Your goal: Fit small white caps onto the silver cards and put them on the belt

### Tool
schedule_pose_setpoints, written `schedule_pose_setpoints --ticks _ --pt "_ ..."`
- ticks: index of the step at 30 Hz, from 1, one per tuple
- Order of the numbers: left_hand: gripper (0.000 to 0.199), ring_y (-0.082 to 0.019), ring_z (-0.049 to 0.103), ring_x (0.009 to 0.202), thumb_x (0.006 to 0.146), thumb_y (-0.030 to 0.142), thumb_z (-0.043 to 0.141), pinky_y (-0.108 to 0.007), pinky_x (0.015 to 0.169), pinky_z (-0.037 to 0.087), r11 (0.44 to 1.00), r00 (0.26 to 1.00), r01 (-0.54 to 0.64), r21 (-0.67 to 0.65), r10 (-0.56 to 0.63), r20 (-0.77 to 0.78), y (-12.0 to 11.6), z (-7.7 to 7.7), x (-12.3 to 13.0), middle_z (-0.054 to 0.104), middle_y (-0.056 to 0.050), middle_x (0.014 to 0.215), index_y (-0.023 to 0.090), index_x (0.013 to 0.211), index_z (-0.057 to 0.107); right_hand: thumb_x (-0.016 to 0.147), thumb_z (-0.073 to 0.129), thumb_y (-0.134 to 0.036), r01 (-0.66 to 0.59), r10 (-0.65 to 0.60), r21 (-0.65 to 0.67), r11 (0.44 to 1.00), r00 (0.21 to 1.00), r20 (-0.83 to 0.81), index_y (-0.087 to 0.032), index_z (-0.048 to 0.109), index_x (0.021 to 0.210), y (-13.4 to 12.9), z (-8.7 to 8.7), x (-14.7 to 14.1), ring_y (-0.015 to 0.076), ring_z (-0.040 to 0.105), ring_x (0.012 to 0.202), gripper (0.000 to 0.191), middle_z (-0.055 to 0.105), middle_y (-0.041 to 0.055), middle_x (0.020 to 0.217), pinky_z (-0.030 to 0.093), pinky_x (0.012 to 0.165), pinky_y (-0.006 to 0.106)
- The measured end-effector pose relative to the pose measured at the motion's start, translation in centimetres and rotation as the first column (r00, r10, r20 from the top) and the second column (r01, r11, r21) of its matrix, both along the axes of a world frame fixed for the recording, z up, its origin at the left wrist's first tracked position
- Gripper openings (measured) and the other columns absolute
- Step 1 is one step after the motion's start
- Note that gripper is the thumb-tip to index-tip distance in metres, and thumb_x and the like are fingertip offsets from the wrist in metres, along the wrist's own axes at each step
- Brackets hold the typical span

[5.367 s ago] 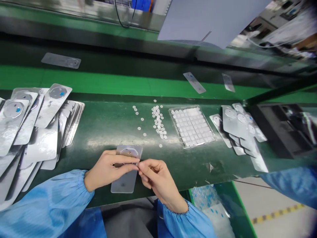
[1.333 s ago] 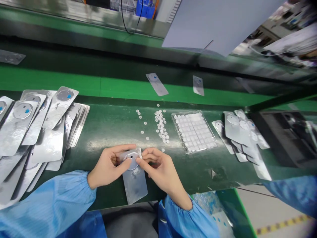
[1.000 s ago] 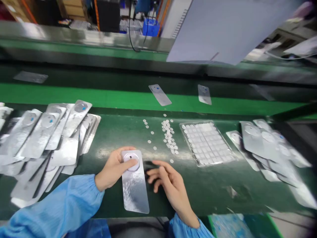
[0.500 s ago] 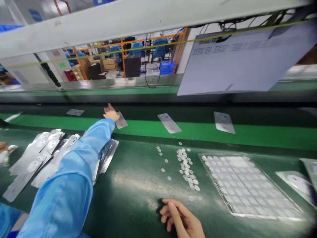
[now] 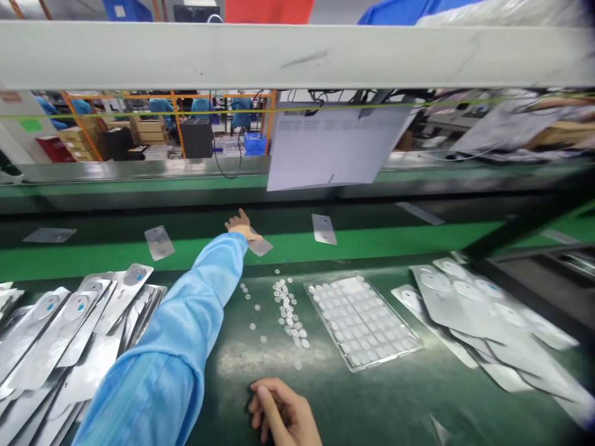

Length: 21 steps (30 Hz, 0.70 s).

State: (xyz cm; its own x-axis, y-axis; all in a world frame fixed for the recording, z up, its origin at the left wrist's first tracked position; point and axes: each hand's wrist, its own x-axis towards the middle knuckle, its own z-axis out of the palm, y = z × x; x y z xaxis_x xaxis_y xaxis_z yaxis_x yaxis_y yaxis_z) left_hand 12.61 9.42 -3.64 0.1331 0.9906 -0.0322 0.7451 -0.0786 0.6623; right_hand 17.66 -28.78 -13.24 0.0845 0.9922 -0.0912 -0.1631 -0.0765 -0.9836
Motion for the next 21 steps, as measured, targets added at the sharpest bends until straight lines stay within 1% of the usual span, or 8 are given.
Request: schedule_pose_setpoints --ticks 3,6,9,12,14,16,19,21 --pt "0.090 -0.039 0.054 0.137 0.079 0.028 0.086 -0.053 0.112 0.043 1.000 0.992 0.015 0.006 -0.016 0.129 -0.5 2.2 -2.2 0.054 -0.027 0.149 0.009 0.155 0.040 0.094 0.065 -0.070 -0.047 0.047 0.004 0.999 0.998 -0.045 -0.015 0.076 0.091 0.2 0.0 0.3 0.0153 0.063 0.054 0.055 0.070 0.0085 0.072 0.049 0.045 0.022" --pt "0.086 -0.029 0.067 0.119 0.079 0.020 0.084 -0.039 0.100 0.053 0.990 0.945 0.136 0.038 -0.142 0.296 -3.1 4.7 -5.6 0.065 -0.026 0.136 0.006 0.153 0.042 0.096 0.066 -0.065 -0.039 0.041 0.016 0.999 0.988 -0.147 -0.016 0.076 0.102 0.8 0.1 1.6 0.0199 0.069 0.065 0.050 0.073 0.0120 0.082 0.055 0.050 0.026" --pt "0.072 -0.023 0.073 0.103 0.075 0.023 0.087 -0.034 0.091 0.058 0.953 0.863 0.304 0.005 -0.278 0.422 -8.6 5.5 -9.4 0.075 -0.015 0.122 0.012 0.140 0.059 0.097 0.066 -0.061 0.097 -0.088 0.024 0.995 0.963 -0.256 -0.020 0.070 0.126 1.4 0.9 2.8 0.0258 0.073 0.089 0.051 0.074 0.0180 0.113 0.062 0.058 0.031" --pt "0.054 -0.022 0.074 0.090 0.071 0.029 0.092 -0.032 0.082 0.059 0.838 0.732 0.512 -0.188 -0.311 0.607 -16.4 3.5 -12.3 0.079 -0.012 0.108 0.011 0.119 0.074 0.097 0.066 -0.061 0.046 -0.041 0.017 0.999 0.973 -0.226 -0.023 0.065 0.134 1.1 2.5 2.7 0.0232 0.073 0.085 0.053 0.073 0.0154 0.119 0.061 0.057 0.030" --pt "0.040 -0.018 0.073 0.082 0.072 0.030 0.093 -0.026 0.077 0.058 0.807 0.684 0.507 -0.304 -0.162 0.712 -21.7 1.1 -13.0 0.080 -0.009 0.098 0.011 0.105 0.078 0.099 0.064 -0.060 -0.137 0.134 -0.013 0.991 0.983 -0.121 -0.018 0.073 0.112 0.4 3.4 1.7 0.0156 0.065 0.057 0.045 0.076 0.0090 0.088 0.052 0.047 0.024" --pt "0.034 -0.017 0.073 0.080 0.074 0.034 0.091 -0.025 0.076 0.057 0.823 0.574 0.405 -0.398 0.110 0.811 -26.2 -1.2 -12.8 0.080 -0.009 0.093 0.011 0.096 0.078 0.102 0.060 -0.057 -0.275 0.275 -0.068 0.959 0.961 -0.011 -0.015 0.072 0.087 -0.4 3.9 0.2 0.0111 0.055 0.044 0.046 0.068 0.0033 0.064 0.045 0.044 0.021" --pt "0.037 -0.021 0.075 0.088 0.075 0.038 0.090 -0.027 0.078 0.059 0.782 0.357 0.286 -0.553 0.449 0.819 -30.3 -3.4 -11.9 0.080 -0.013 0.099 0.011 0.099 0.077 0.108 0.050 -0.055 -0.298 0.312 -0.133 0.945 0.944 0.102 -0.015 0.069 0.078 -1.6 3.8 -1.7 0.0120 0.060 0.047 0.052 0.068 0.0030 0.062 0.047 0.049 0.021" --pt "0.038 -0.024 0.076 0.087 0.072 0.035 0.092 -0.028 0.073 0.061 0.748 0.281 0.253 -0.614 0.550 0.786 -31.3 -4.0 -11.7 0.080 -0.012 0.098 0.013 0.098 0.076 0.109 0.048 -0.052 -0.308 0.328 -0.137 0.942 0.929 0.173 -0.016 0.070 0.082 -2.2 3.6 -2.1 0.0136 0.063 0.052 0.050 0.070 0.0042 0.067 0.050 0.053 0.022"
